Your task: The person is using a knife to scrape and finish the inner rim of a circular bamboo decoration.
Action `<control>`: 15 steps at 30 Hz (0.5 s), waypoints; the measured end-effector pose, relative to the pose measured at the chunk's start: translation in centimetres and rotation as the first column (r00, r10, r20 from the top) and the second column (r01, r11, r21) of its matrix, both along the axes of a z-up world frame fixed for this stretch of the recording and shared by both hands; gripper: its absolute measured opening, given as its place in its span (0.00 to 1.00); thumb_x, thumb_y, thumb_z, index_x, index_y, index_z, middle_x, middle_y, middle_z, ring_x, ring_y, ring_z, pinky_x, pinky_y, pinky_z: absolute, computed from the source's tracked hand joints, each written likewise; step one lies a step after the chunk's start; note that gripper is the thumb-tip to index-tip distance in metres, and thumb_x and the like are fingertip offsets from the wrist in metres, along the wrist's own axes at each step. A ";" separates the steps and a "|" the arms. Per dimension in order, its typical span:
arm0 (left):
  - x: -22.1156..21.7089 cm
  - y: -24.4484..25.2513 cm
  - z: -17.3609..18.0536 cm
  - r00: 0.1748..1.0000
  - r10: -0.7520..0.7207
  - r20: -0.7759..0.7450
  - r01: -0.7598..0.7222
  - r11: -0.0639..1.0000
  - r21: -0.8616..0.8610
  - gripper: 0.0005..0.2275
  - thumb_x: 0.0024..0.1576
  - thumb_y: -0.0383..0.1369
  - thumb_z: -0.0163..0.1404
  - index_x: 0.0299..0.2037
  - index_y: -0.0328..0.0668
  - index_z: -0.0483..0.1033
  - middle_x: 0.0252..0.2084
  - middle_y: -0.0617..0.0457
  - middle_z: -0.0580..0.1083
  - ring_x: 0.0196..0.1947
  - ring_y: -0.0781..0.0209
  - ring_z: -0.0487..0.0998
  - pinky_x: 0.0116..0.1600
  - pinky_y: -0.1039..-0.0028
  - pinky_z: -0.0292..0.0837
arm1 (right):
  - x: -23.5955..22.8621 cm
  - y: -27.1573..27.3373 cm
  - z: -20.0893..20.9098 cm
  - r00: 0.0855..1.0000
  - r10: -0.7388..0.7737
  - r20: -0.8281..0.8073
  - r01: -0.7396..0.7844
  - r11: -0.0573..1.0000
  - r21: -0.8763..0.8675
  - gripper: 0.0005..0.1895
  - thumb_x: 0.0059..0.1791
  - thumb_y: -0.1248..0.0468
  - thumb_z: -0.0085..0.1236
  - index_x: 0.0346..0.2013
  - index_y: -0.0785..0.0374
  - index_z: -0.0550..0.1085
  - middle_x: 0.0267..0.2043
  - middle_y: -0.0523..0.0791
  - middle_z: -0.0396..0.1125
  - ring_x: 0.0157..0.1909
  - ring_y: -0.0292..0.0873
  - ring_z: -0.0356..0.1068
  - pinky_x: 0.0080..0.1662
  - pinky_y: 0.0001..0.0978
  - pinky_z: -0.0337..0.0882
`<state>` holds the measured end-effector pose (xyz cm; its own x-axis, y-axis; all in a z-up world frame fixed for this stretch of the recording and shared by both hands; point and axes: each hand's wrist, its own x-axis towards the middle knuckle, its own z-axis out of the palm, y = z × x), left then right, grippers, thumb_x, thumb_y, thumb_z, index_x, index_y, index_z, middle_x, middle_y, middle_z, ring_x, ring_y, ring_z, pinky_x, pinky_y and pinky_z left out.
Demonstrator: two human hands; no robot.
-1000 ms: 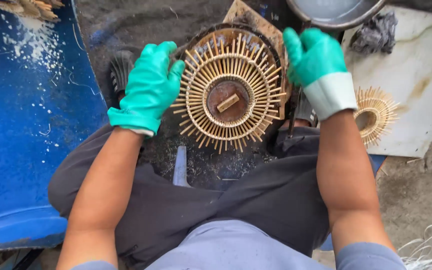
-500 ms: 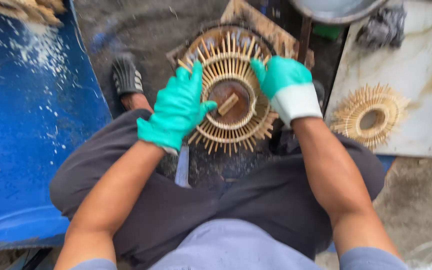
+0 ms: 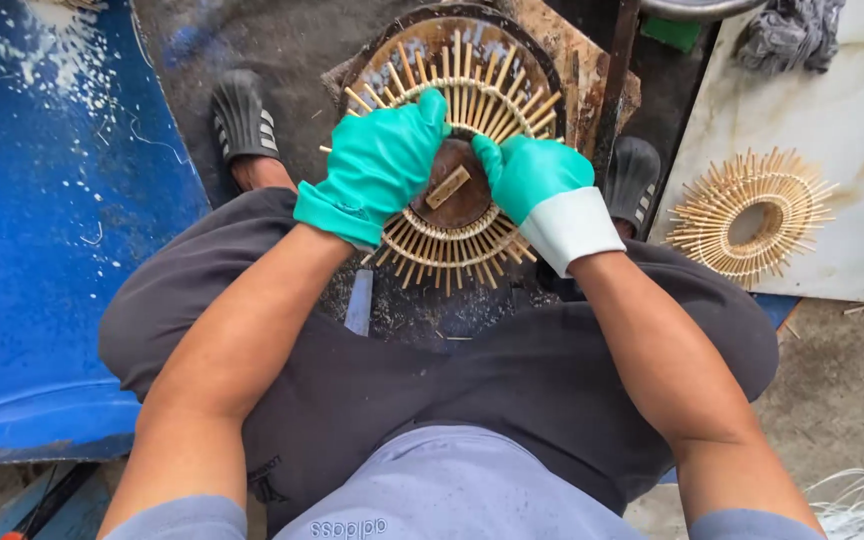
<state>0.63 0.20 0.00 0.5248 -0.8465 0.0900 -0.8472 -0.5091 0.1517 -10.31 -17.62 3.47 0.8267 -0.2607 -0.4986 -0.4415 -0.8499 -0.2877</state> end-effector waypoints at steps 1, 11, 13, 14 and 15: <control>-0.2 0.1 -0.9 1.000 -0.002 -0.007 0.002 1.000 0.004 0.11 0.60 0.40 0.52 0.42 0.42 0.71 0.24 0.53 0.76 0.22 0.54 0.80 0.20 0.61 0.70 | 0.0 -0.1 -0.3 1.000 -0.002 -0.007 0.002 1.000 0.004 0.31 0.59 0.42 0.39 0.28 0.60 0.79 0.28 0.57 0.73 0.33 0.63 0.73 0.37 0.58 0.73; -0.2 0.3 -1.7 0.981 0.109 -0.162 -0.113 0.993 -0.016 0.10 0.64 0.41 0.52 0.42 0.44 0.71 0.27 0.48 0.77 0.24 0.47 0.80 0.24 0.56 0.72 | -0.8 -1.4 1.4 0.995 -0.032 0.098 0.030 0.999 0.021 0.30 0.55 0.39 0.47 0.31 0.62 0.77 0.29 0.57 0.72 0.33 0.63 0.73 0.37 0.56 0.73; -0.1 0.7 -1.3 0.964 0.146 -0.222 -0.155 0.988 -0.026 0.11 0.65 0.42 0.51 0.43 0.43 0.72 0.30 0.46 0.77 0.25 0.46 0.80 0.25 0.54 0.72 | -1.3 -2.0 2.4 0.999 -0.015 0.051 0.011 0.996 0.093 0.31 0.52 0.37 0.51 0.31 0.64 0.76 0.28 0.57 0.72 0.33 0.62 0.73 0.38 0.55 0.73; 0.1 1.0 -0.4 0.968 0.126 -0.215 -0.140 0.989 -0.050 0.13 0.63 0.42 0.51 0.48 0.42 0.72 0.33 0.45 0.78 0.26 0.45 0.80 0.25 0.54 0.73 | -1.4 -2.3 2.0 0.999 0.007 0.054 -0.013 0.994 0.109 0.30 0.50 0.38 0.53 0.32 0.65 0.75 0.28 0.58 0.72 0.33 0.62 0.73 0.38 0.55 0.72; -0.8 1.7 0.5 0.967 0.110 -0.229 -0.126 0.990 -0.059 0.15 0.62 0.42 0.51 0.52 0.41 0.72 0.37 0.44 0.79 0.27 0.44 0.80 0.26 0.54 0.73 | -2.4 -2.2 1.8 0.999 0.029 0.035 -0.033 0.990 0.137 0.30 0.49 0.39 0.55 0.33 0.66 0.75 0.27 0.59 0.71 0.33 0.62 0.73 0.37 0.55 0.72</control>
<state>-0.19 1.93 0.51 0.6342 -0.7729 0.0173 -0.7218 -0.5839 0.3716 -12.73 -19.79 5.26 0.8497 -0.1655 -0.5007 -0.4041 -0.8144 -0.4164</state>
